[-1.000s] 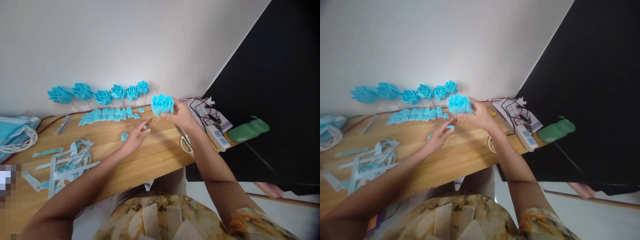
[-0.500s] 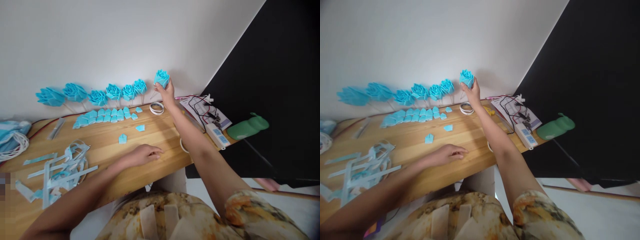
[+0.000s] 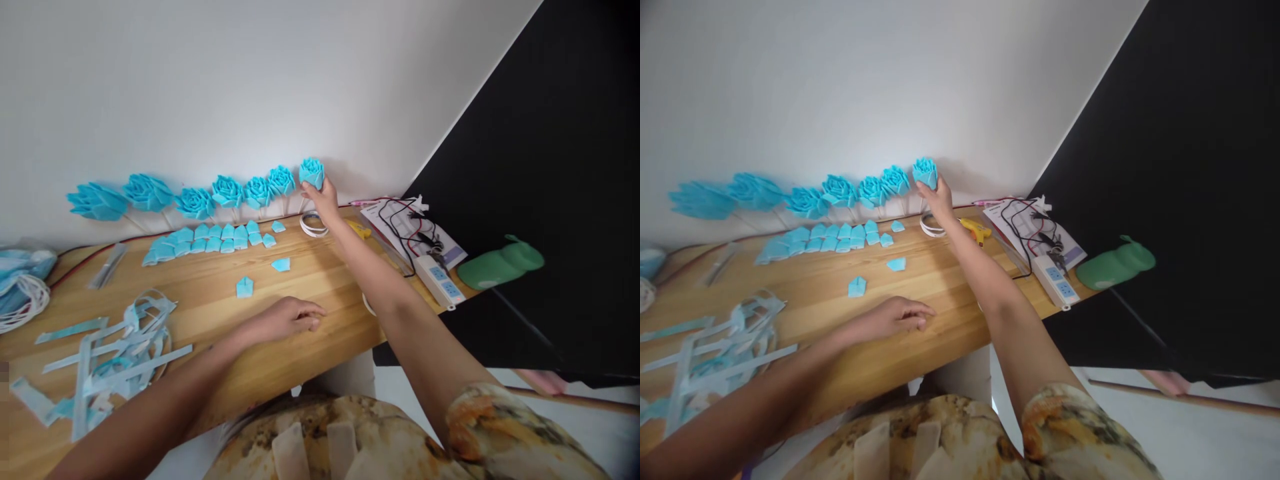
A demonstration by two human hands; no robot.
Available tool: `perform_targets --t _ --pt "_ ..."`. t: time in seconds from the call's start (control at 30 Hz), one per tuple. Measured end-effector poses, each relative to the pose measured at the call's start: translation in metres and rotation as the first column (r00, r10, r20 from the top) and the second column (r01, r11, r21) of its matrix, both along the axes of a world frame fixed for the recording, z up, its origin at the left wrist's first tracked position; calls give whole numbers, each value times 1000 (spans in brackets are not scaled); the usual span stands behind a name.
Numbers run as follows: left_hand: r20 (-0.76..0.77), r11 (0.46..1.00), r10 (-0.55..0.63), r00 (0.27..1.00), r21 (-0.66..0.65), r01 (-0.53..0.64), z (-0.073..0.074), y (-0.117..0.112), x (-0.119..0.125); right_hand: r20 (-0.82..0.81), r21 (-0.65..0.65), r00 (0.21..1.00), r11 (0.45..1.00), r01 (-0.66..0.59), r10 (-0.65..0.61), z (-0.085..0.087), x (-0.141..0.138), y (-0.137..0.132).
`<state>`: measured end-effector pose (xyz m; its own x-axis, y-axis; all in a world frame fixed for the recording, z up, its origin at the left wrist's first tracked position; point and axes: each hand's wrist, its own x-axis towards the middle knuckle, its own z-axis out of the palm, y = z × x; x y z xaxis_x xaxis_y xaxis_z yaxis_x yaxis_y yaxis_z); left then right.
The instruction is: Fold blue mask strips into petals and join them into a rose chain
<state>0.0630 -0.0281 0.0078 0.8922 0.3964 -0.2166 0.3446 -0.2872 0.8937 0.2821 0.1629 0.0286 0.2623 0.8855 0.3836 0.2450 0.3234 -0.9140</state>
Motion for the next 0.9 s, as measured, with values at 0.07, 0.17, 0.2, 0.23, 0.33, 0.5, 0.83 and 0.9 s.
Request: perform_targets --t 0.07,0.17,0.2,0.23,0.33,0.5,0.83,0.9 --pt "0 1000 -4 1000 -7 4 -1 0 0 13 -7 1000 1000 11 -11 -1 2 3" --pt "16 1000 -2 1000 -13 2 -3 0 0 58 -3 998 1000 28 -28 -7 5 9" --pt "19 1000 0 1000 -17 0 -4 0 0 73 -1 997 999 37 -37 -10 6 11" --pt "20 1000 4 1000 -21 -4 -5 1 0 92 -9 995 999 48 -47 -13 7 13" --pt "24 999 9 1000 -31 -9 -6 1 0 164 -92 985 993 78 -62 -23 6 17" --pt "57 999 5 998 -32 -4 -5 2 0 286 -133 951 977 165 -121 -27 0 16" --pt "35 999 -1 999 -37 2 -2 1 0 518 -118 823 933 339 -234 -24 -8 2" --pt "48 999 7 999 -50 -5 -2 1 0 546 -122 805 929 350 -231 -24 -9 1"
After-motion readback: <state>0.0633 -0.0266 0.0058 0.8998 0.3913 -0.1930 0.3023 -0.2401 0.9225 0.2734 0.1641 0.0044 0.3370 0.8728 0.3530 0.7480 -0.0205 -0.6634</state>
